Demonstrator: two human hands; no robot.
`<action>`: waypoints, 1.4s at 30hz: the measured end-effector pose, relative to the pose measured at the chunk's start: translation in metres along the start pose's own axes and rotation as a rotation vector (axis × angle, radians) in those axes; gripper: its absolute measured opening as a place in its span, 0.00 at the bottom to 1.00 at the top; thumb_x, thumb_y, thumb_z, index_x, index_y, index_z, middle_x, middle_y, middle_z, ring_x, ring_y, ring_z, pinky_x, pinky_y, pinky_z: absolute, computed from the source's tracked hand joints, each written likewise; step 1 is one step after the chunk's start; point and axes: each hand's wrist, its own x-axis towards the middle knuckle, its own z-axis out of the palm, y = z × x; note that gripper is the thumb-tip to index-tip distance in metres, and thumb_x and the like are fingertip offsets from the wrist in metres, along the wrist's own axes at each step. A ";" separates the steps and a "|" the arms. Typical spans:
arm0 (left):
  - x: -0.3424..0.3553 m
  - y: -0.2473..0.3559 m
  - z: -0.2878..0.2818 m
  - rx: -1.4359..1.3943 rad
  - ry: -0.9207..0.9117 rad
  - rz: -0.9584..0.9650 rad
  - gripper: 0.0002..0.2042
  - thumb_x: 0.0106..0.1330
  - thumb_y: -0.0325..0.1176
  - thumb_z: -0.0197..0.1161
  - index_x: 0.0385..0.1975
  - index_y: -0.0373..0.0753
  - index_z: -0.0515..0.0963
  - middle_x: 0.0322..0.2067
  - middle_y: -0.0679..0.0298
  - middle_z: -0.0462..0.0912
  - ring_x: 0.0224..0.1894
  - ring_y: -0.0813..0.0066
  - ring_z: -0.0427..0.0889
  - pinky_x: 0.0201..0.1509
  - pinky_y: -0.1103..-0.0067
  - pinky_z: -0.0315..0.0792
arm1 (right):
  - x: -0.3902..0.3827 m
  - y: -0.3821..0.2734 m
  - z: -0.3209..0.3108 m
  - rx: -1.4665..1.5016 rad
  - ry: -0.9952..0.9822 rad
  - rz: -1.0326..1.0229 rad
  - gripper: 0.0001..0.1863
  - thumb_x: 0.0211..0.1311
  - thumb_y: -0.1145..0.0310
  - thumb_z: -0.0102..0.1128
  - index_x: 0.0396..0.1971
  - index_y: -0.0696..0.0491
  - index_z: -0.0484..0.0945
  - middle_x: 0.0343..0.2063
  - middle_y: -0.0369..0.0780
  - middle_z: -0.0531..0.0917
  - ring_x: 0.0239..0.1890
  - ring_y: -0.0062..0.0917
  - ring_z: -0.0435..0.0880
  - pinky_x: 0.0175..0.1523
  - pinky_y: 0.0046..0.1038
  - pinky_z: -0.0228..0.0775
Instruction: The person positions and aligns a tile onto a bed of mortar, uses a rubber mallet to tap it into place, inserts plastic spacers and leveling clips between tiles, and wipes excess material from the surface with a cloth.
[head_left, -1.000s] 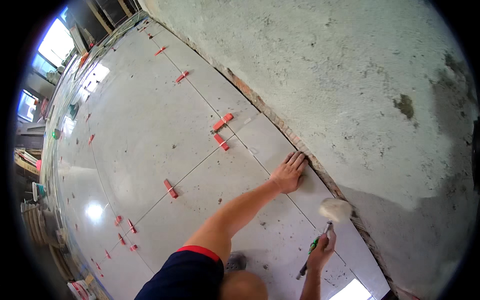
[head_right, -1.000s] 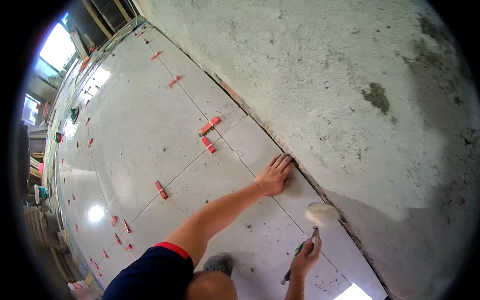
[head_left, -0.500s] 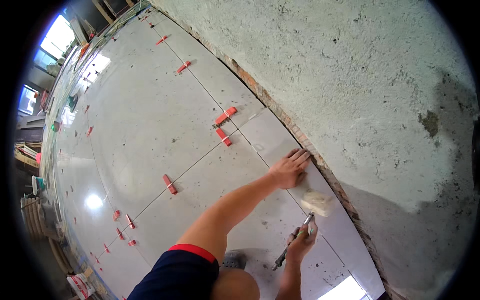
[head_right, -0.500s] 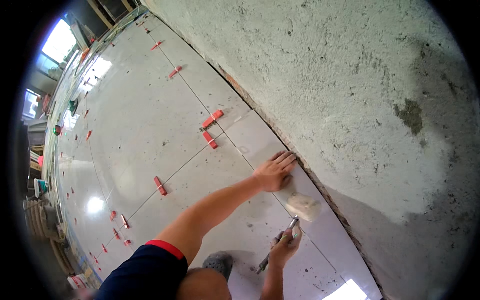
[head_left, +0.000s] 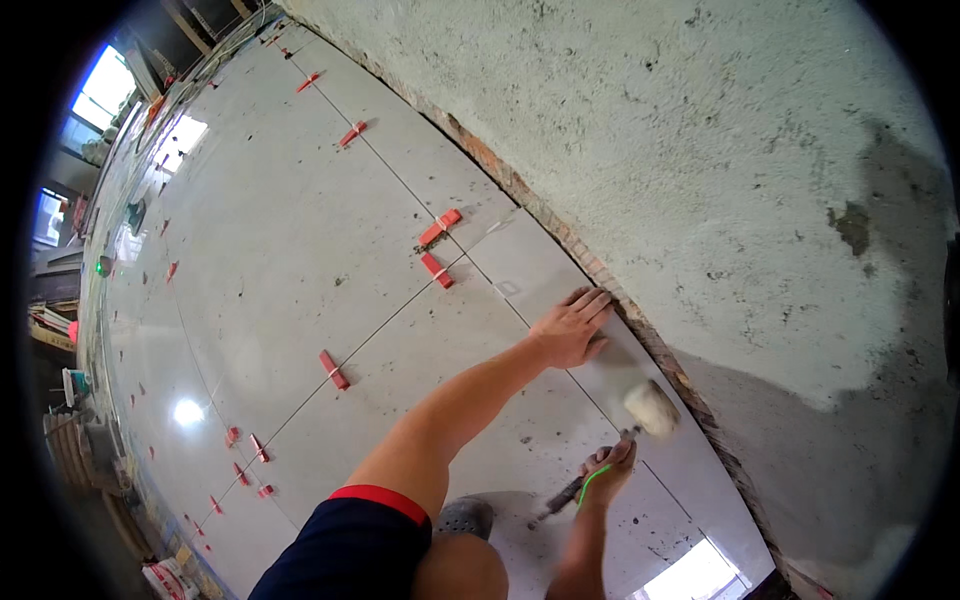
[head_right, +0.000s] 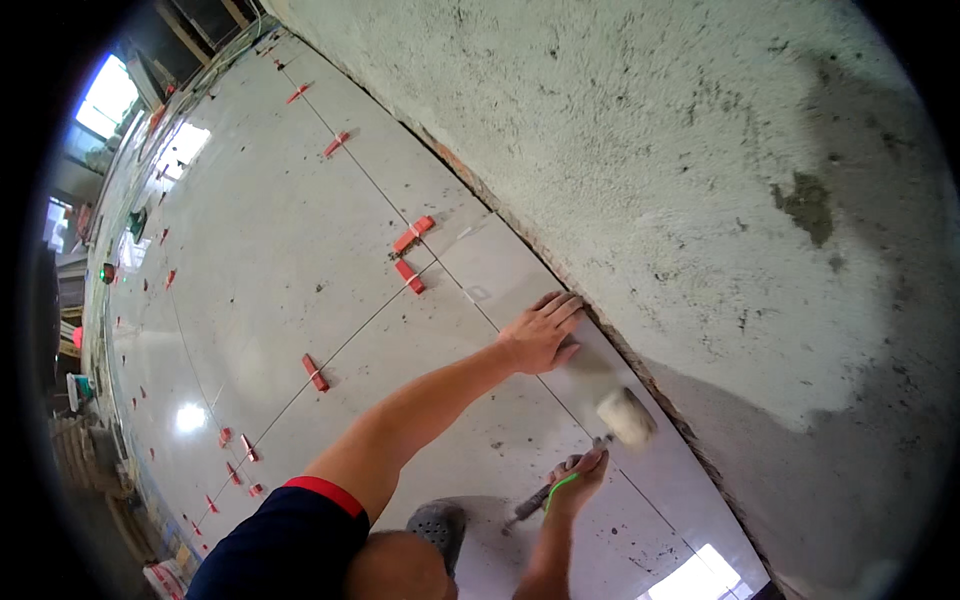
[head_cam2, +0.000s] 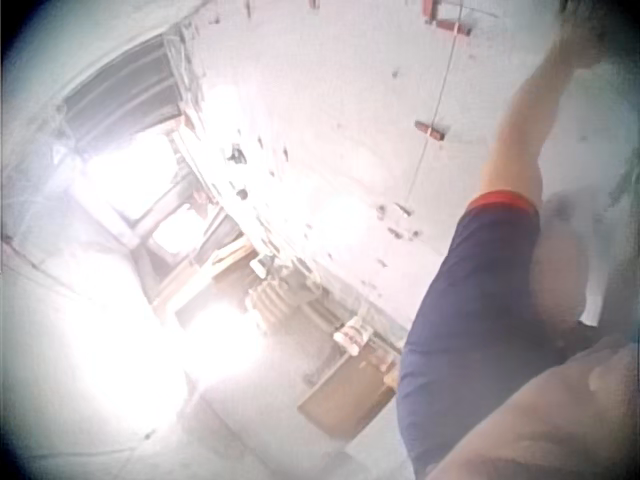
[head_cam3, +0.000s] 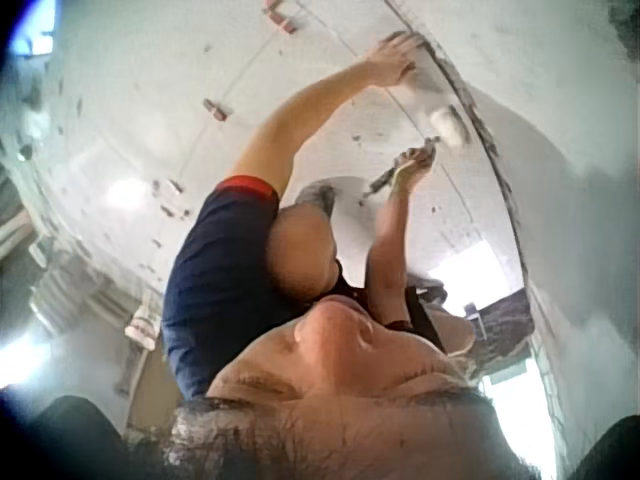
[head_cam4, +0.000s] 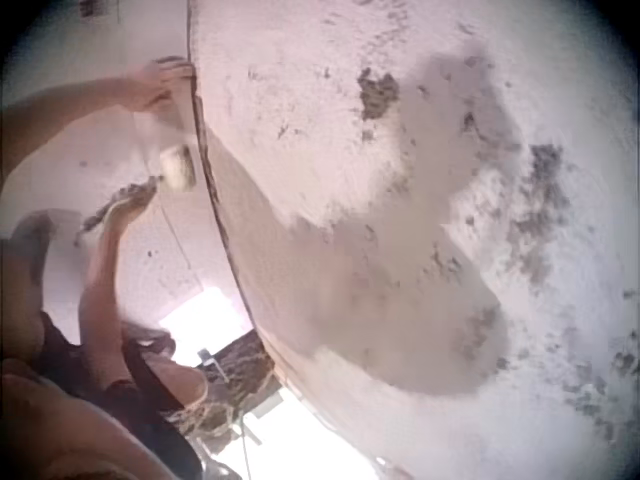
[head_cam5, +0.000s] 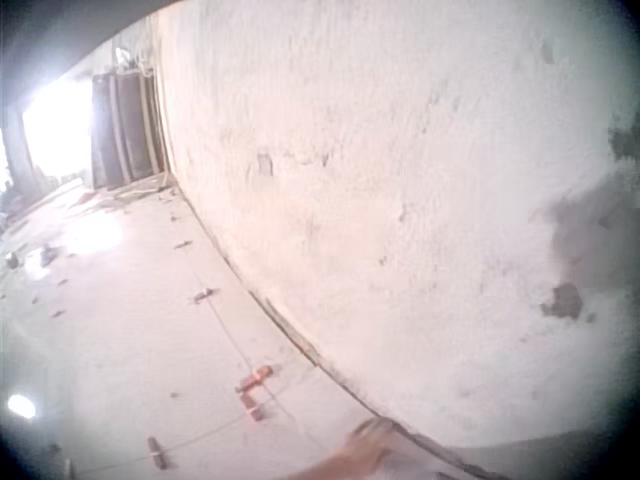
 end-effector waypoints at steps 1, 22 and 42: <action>0.001 -0.001 0.000 0.005 -0.007 -0.003 0.30 0.68 0.45 0.58 0.64 0.31 0.65 0.69 0.53 0.63 0.75 0.58 0.57 0.81 0.64 0.48 | 0.004 0.006 -0.001 0.014 -0.036 0.023 0.11 0.79 0.53 0.47 0.48 0.44 0.68 0.22 0.29 0.63 0.17 0.15 0.57 0.21 0.22 0.51; -0.009 0.097 0.125 1.446 -0.044 -0.348 0.31 0.74 0.38 0.47 0.74 0.35 0.50 0.75 0.53 0.54 0.78 0.64 0.51 0.81 0.67 0.48 | 0.011 -0.079 0.131 -1.108 -0.428 -1.013 0.23 0.77 0.65 0.47 0.64 0.62 0.71 0.62 0.58 0.74 0.70 0.56 0.66 0.74 0.48 0.54; -0.009 0.075 0.068 -0.059 0.135 -0.129 0.35 0.69 0.44 0.53 0.73 0.35 0.55 0.74 0.53 0.56 0.78 0.60 0.49 0.80 0.67 0.48 | 0.033 -0.057 0.118 -1.075 -0.431 -0.972 0.21 0.76 0.66 0.48 0.62 0.59 0.74 0.54 0.52 0.82 0.55 0.43 0.83 0.59 0.39 0.74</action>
